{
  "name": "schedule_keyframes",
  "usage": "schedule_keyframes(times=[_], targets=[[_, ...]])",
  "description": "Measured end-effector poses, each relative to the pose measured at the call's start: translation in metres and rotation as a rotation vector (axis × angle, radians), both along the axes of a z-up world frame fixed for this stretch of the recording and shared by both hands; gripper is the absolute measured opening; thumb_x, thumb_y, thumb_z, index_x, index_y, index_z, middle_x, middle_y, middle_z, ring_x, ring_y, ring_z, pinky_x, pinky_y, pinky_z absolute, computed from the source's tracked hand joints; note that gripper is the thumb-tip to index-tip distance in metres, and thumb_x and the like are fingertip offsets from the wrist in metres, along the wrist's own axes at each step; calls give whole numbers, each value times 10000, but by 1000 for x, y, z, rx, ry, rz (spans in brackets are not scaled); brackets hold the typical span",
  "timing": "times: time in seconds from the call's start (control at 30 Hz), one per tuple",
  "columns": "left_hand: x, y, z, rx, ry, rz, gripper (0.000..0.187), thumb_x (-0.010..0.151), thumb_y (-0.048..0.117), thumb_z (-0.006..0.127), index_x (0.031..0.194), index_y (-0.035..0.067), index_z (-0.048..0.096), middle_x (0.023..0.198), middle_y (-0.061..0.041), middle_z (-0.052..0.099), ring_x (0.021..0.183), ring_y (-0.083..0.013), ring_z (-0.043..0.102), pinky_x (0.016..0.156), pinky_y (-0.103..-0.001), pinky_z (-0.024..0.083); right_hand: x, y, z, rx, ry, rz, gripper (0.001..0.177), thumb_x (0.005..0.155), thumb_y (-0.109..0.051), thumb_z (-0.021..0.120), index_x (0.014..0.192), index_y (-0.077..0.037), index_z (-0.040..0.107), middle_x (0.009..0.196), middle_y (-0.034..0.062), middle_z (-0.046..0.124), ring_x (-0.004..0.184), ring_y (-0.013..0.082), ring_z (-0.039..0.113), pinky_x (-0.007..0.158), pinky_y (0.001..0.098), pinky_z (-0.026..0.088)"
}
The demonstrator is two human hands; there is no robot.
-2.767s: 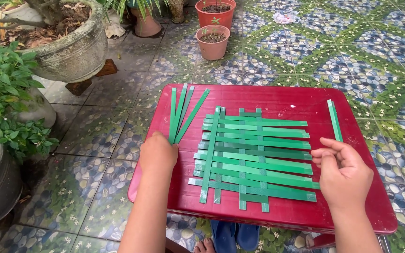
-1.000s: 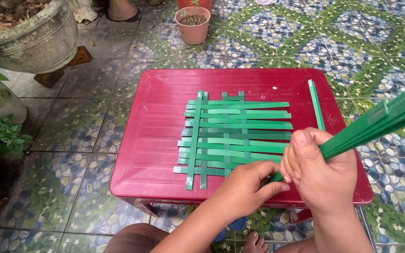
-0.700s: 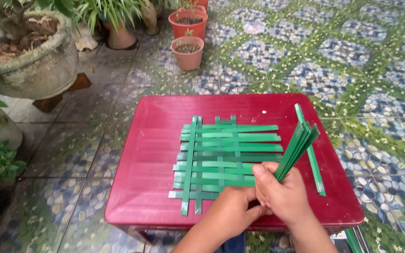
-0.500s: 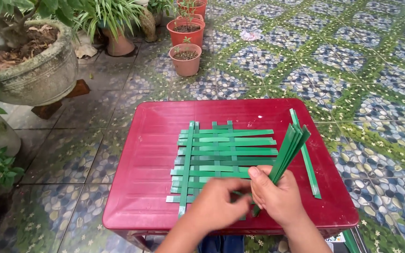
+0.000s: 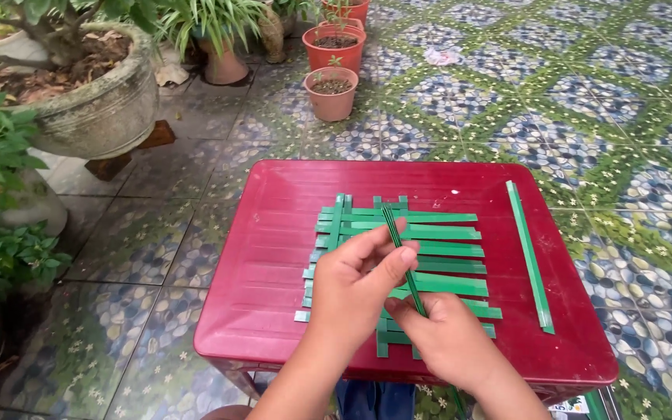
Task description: Weaving green plastic strips together to form the sides of a basket or mat on a red plastic stool.
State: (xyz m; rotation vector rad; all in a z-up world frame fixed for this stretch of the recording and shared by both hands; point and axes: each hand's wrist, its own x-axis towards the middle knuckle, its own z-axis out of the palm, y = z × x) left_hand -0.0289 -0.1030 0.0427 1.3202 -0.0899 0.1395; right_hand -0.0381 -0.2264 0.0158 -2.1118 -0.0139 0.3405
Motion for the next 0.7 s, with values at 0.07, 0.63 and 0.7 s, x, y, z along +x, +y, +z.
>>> schedule_keyframes(times=[0.07, 0.63, 0.7], targets=[[4, 4, -2, -53, 111, -7, 291, 729, 150, 654, 978, -1, 644, 706, -44, 620, 662, -104, 565, 539, -247, 494, -5, 13, 22, -21, 126, -14, 410, 851, -307, 537, 535, -82, 403, 403, 54, 404, 391, 151, 375, 462, 314, 360], [13, 10, -13, -106, 310, -32, 238, 806, 123, 552, 1003, 37, 653, 881, -106, 688, 725, -128, 589, 535, -254, 498, 0, 11, 0, 592, 195, -141, 260, 900, -187, 453, 801, 46, 512, 471, 122, 362, 283, 176, 280, 262, 292, 273], [14, 11, -22, -141, 203, 0, 251, 826, 163, 583, 608, 82, 487, 544, -6, 415, 462, -116, 444, 419, -271, 503, 0, 14, 11, 499, 188, -193, 370, 859, -245, 461, 876, 87, 625, 498, 199, 543, 286, 237, 435, 272, 314, 341]])
